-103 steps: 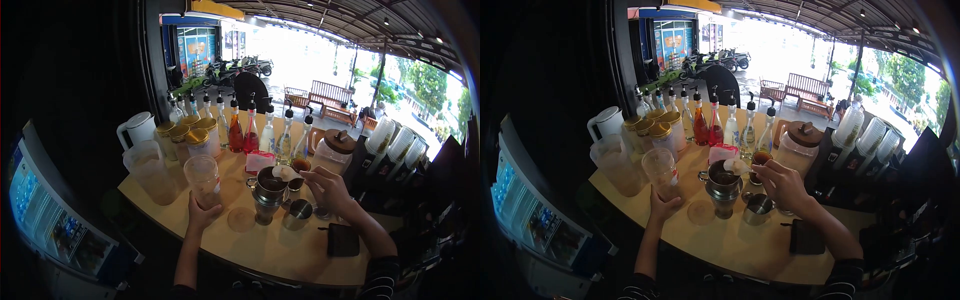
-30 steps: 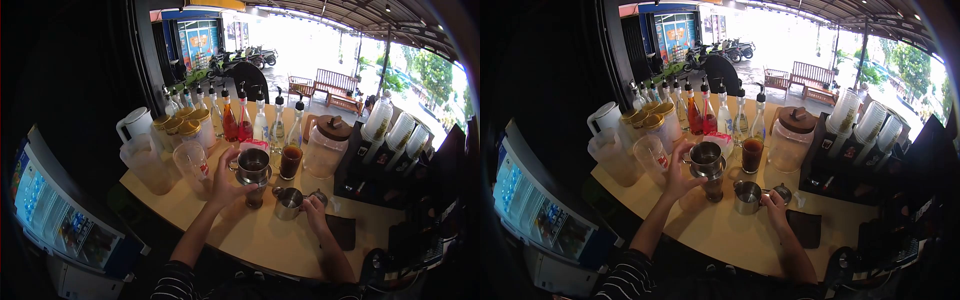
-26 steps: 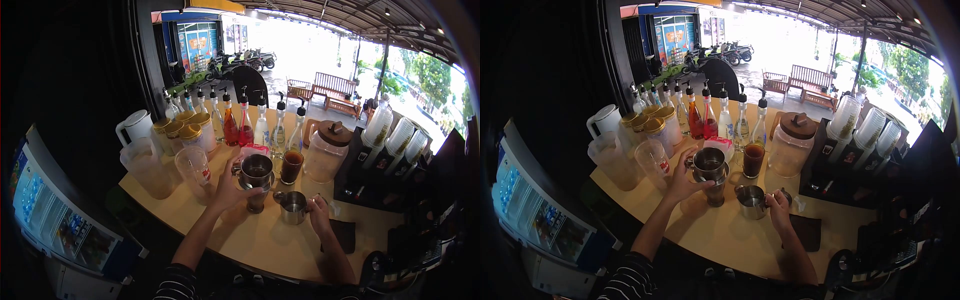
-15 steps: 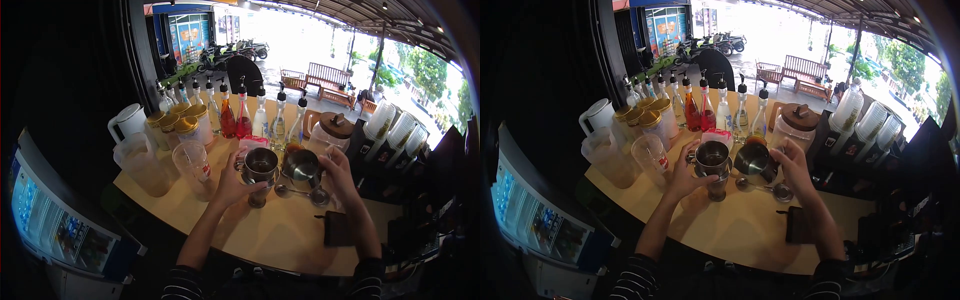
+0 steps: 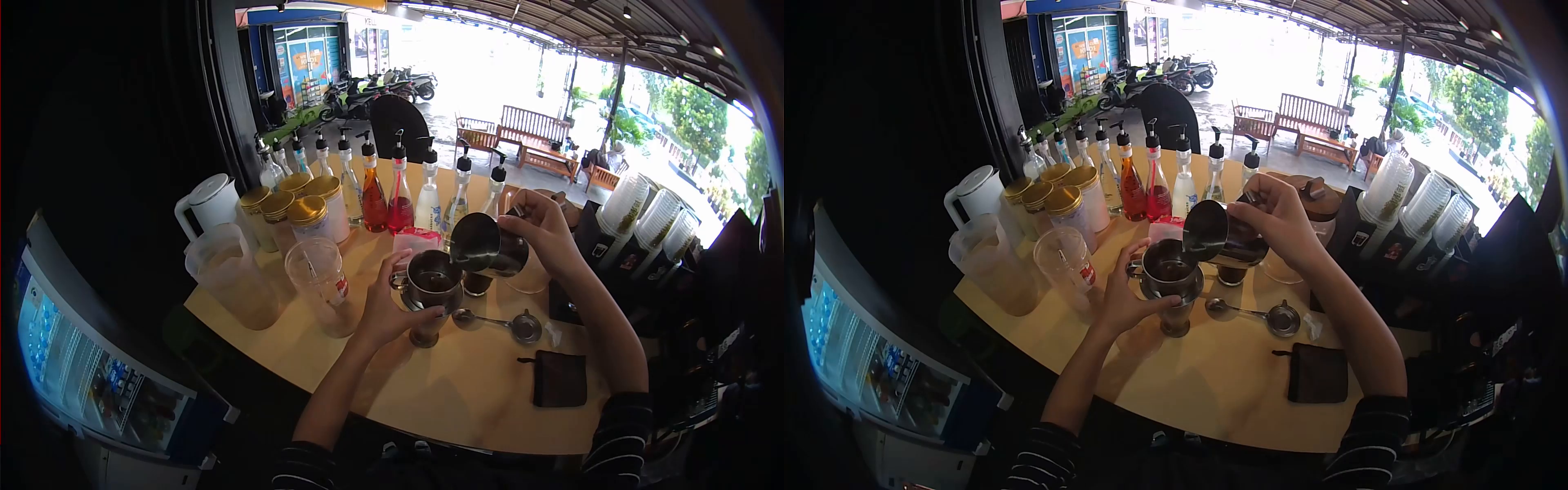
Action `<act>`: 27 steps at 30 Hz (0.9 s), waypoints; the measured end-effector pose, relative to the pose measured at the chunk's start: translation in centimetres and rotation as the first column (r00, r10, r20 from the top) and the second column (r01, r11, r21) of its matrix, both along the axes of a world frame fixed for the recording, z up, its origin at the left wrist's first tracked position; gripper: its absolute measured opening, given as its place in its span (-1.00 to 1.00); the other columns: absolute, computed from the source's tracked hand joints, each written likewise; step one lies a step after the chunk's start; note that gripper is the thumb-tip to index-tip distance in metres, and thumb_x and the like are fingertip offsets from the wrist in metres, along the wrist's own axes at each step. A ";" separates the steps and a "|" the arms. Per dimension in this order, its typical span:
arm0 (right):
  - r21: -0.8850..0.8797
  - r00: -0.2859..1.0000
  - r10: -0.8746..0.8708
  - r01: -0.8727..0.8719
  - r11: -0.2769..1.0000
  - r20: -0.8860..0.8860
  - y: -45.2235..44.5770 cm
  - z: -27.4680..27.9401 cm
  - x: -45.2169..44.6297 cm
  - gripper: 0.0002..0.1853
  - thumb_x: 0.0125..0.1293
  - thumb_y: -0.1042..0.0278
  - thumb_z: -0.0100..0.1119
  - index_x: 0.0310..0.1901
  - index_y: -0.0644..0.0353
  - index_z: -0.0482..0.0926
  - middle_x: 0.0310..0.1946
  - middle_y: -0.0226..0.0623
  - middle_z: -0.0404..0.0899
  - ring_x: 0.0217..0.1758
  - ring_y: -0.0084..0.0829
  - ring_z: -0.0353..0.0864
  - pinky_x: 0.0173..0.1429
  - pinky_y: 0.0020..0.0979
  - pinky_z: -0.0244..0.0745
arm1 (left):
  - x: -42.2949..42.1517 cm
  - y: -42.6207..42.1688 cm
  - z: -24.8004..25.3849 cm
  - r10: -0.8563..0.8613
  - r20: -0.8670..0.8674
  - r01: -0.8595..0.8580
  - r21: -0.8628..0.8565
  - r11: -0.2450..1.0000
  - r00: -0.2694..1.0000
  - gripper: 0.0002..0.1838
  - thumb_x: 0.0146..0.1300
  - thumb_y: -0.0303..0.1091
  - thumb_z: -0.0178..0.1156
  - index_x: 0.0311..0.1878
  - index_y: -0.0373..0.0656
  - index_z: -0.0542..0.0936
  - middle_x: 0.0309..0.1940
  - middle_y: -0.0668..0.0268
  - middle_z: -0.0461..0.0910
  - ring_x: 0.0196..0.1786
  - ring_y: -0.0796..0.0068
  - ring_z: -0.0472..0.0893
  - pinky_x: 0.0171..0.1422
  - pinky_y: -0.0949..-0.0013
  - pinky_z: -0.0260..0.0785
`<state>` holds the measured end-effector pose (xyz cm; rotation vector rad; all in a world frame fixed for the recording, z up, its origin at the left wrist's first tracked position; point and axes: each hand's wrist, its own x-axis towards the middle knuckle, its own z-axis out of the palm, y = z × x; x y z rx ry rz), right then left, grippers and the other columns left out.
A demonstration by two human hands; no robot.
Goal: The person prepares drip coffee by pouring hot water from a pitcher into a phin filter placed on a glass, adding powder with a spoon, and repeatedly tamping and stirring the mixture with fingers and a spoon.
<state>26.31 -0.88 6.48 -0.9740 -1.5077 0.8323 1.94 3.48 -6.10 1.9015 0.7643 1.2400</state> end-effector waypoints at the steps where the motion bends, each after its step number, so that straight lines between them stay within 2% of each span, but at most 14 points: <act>1: -0.003 1.000 0.001 -0.001 1.000 -0.001 -0.1 0.3 -0.4 -0.86 0.24 0.58 0.23 -0.32 0.26 0.42 -0.39 -0.47 0.53 -0.34 -0.76 0.52 -0.30 -0.68 0.48 | 0.0 0.0 0.0 -0.002 0.004 0.002 0.002 1.000 1.000 0.09 -0.33 -0.06 0.64 0.32 -0.12 0.27 0.19 0.16 0.42 0.23 0.27 0.43 0.33 0.18 0.26; 3: -0.005 1.000 0.000 0.000 1.000 -0.002 0.2 0.5 -0.4 -0.84 0.24 0.58 0.23 -0.35 0.25 0.40 -0.40 -0.48 0.53 -0.34 -0.77 0.52 -0.31 -0.69 0.47 | 0.0 -0.1 0.0 -0.005 0.010 0.005 0.004 1.000 1.000 0.09 -0.33 -0.06 0.64 0.32 -0.12 0.27 0.19 0.17 0.42 0.23 0.27 0.43 0.32 0.19 0.27; 5: -0.020 0.996 -0.006 0.008 1.000 0.093 0.8 0.3 0.0 -0.87 0.24 0.57 0.23 -0.27 0.24 0.45 -0.38 -0.45 0.54 -0.32 -0.75 0.54 -0.21 -0.65 0.50 | 0.0 0.0 0.0 -0.007 0.016 0.007 0.005 1.000 1.000 0.08 -0.33 -0.06 0.64 0.31 -0.13 0.27 0.19 0.18 0.42 0.23 0.27 0.43 0.31 0.19 0.27; 8: -0.033 0.995 -0.014 0.017 0.999 0.100 0.4 1.1 -1.0 -0.87 0.23 0.56 0.24 -0.28 0.25 0.46 -0.37 -0.44 0.55 -0.30 -0.75 0.54 -0.20 -0.65 0.50 | 0.0 0.0 -0.2 0.000 0.005 0.000 0.013 1.000 1.000 0.08 -0.33 -0.06 0.63 0.31 -0.12 0.27 0.19 0.19 0.42 0.23 0.27 0.43 0.30 0.20 0.28; 9: -0.035 0.995 -0.014 0.018 0.999 0.099 0.5 1.1 -1.1 -0.87 0.23 0.56 0.24 -0.28 0.25 0.46 -0.37 -0.44 0.55 -0.30 -0.75 0.54 -0.20 -0.65 0.50 | 0.0 -0.2 0.0 0.014 0.004 -0.014 0.030 0.999 1.000 0.07 -0.33 -0.08 0.63 0.30 -0.13 0.27 0.14 0.16 0.47 0.20 0.25 0.46 0.30 0.18 0.29; 11: 0.014 0.992 -0.045 0.044 0.999 0.119 0.8 1.0 -1.2 -0.79 0.24 0.53 0.24 -0.39 0.21 0.36 -0.47 -0.52 0.49 -0.40 -0.83 0.47 -0.38 -0.71 0.42 | 0.0 -0.3 0.2 0.027 0.002 -0.027 0.045 0.999 1.000 0.06 -0.33 -0.10 0.63 0.29 -0.14 0.27 0.08 0.12 0.52 0.18 0.22 0.50 0.30 0.17 0.31; 13: 0.006 0.989 -0.054 0.053 0.999 0.140 0.9 1.1 -1.2 -0.80 0.24 0.53 0.24 -0.38 0.21 0.37 -0.49 -0.53 0.49 -0.41 -0.83 0.46 -0.38 -0.71 0.41 | -0.1 -0.2 0.3 -0.004 -0.004 0.004 -0.016 1.000 1.000 0.06 -0.32 -0.08 0.64 0.30 -0.11 0.28 0.19 0.18 0.42 0.23 0.27 0.43 0.30 0.19 0.29; 18: -0.007 0.990 -0.047 0.048 0.999 0.131 0.8 1.2 -1.5 -0.84 0.24 0.52 0.24 -0.35 0.23 0.40 -0.51 -0.54 0.50 -0.42 -0.83 0.47 -0.37 -0.70 0.41 | -0.1 -0.1 0.1 0.007 -0.018 -0.007 0.003 1.000 1.000 0.06 -0.33 -0.10 0.64 0.30 -0.11 0.28 0.18 0.17 0.43 0.23 0.26 0.44 0.30 0.19 0.29; 20: -0.005 0.979 -0.061 0.063 0.998 0.192 1.2 0.9 -1.0 -0.86 0.24 0.51 0.24 -0.31 0.26 0.44 -0.46 -0.49 0.56 -0.40 -0.80 0.51 -0.36 -0.68 0.44 | -0.1 -0.1 0.1 0.002 -0.018 -0.002 -0.001 1.000 1.000 0.06 -0.33 -0.11 0.64 0.30 -0.11 0.28 0.18 0.17 0.43 0.23 0.25 0.44 0.30 0.19 0.29; 23: -0.004 0.990 -0.041 0.041 0.999 0.134 0.5 1.5 -1.9 -0.87 0.25 0.50 0.24 -0.29 0.28 0.45 -0.42 -0.43 0.61 -0.38 -0.77 0.55 -0.34 -0.66 0.46 | -0.1 -0.1 0.1 0.011 -0.020 -0.010 0.025 1.000 1.000 0.06 -0.33 -0.11 0.64 0.30 -0.11 0.28 0.18 0.17 0.44 0.22 0.25 0.45 0.29 0.19 0.31; 27: -0.002 0.986 -0.052 0.053 0.999 0.156 0.9 1.4 -1.6 -0.87 0.25 0.51 0.23 -0.27 0.30 0.47 -0.43 -0.41 0.62 -0.38 -0.75 0.57 -0.33 -0.66 0.47 | 0.0 -0.1 0.0 0.016 -0.022 -0.016 0.015 1.000 1.000 0.06 -0.33 -0.12 0.64 0.30 -0.10 0.28 0.15 0.17 0.46 0.20 0.26 0.46 0.29 0.19 0.31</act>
